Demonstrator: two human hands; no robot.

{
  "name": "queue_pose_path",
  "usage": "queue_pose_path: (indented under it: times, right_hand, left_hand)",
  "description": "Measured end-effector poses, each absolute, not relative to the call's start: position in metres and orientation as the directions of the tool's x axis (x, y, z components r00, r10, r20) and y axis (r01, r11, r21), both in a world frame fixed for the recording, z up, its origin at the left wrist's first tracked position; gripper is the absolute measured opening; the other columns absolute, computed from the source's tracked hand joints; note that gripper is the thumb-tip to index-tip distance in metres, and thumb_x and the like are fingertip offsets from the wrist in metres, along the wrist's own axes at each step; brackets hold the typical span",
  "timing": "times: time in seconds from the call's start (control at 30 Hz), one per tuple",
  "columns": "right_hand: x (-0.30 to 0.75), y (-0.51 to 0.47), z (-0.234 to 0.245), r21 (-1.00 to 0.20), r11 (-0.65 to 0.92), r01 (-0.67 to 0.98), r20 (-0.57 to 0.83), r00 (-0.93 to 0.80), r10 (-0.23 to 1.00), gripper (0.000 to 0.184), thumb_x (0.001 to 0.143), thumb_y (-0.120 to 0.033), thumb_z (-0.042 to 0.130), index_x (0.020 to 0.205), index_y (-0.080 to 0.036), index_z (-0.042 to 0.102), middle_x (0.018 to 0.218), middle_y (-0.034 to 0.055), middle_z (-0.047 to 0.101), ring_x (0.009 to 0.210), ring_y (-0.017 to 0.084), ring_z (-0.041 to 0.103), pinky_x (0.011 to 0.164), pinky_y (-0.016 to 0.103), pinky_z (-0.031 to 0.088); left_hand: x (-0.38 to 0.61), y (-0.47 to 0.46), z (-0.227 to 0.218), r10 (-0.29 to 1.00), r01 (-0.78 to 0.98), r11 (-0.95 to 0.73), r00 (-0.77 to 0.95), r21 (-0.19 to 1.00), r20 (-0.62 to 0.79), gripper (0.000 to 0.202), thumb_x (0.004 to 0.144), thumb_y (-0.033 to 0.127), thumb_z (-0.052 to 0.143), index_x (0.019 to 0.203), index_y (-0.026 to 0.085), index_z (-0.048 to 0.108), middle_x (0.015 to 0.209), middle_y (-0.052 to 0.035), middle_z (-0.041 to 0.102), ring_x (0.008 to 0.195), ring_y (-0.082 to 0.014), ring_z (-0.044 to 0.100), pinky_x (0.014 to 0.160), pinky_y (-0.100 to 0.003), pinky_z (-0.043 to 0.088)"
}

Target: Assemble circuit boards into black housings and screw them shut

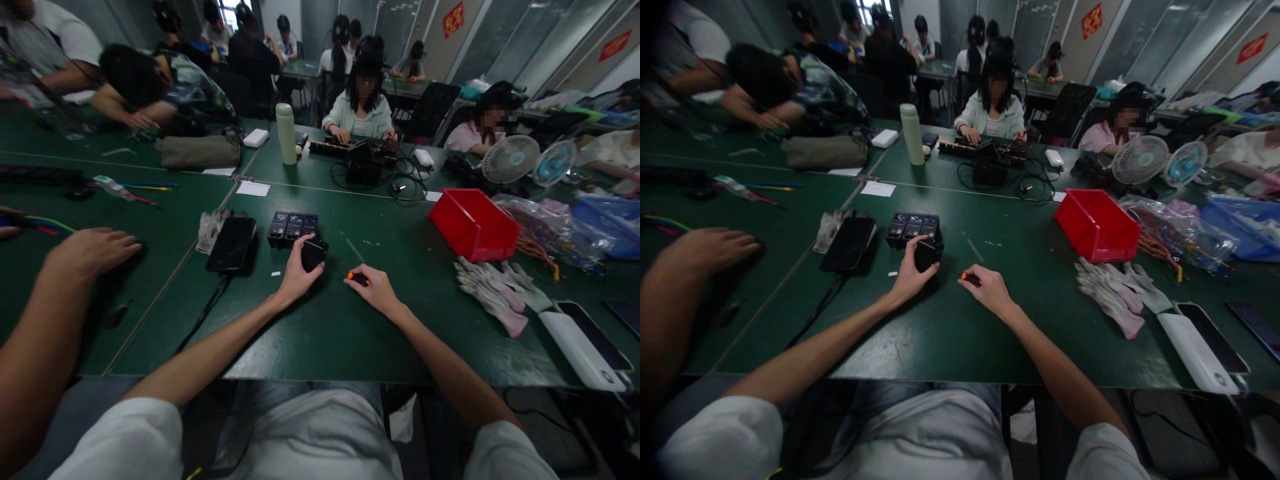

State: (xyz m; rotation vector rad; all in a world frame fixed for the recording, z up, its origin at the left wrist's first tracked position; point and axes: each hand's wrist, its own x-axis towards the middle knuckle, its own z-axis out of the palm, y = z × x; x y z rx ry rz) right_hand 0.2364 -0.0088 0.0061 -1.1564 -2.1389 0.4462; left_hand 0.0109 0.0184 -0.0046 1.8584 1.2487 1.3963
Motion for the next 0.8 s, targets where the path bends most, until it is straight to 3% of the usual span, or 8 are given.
queue_pose_path:
  times: [0.8]
  right_hand:
    - [0.2362,-0.0087,0.0089,-0.524,0.543,0.656,0.343,-0.421,0.84,0.023,0.089,-0.04,0.056,0.095,-0.018,0.063,0.085,0.0044,0.068,0.073,0.016,0.063,0.068,0.027,0.047]
  left_hand:
    - [0.0115,0.0183,-0.0039,0.881,0.37,-0.454,0.049,0.811,0.471,0.062,0.075,0.02,0.063,0.13,0.025,0.036,0.125,-0.0067,0.05,0.11,-0.0212,0.053,0.099,-0.041,0.041]
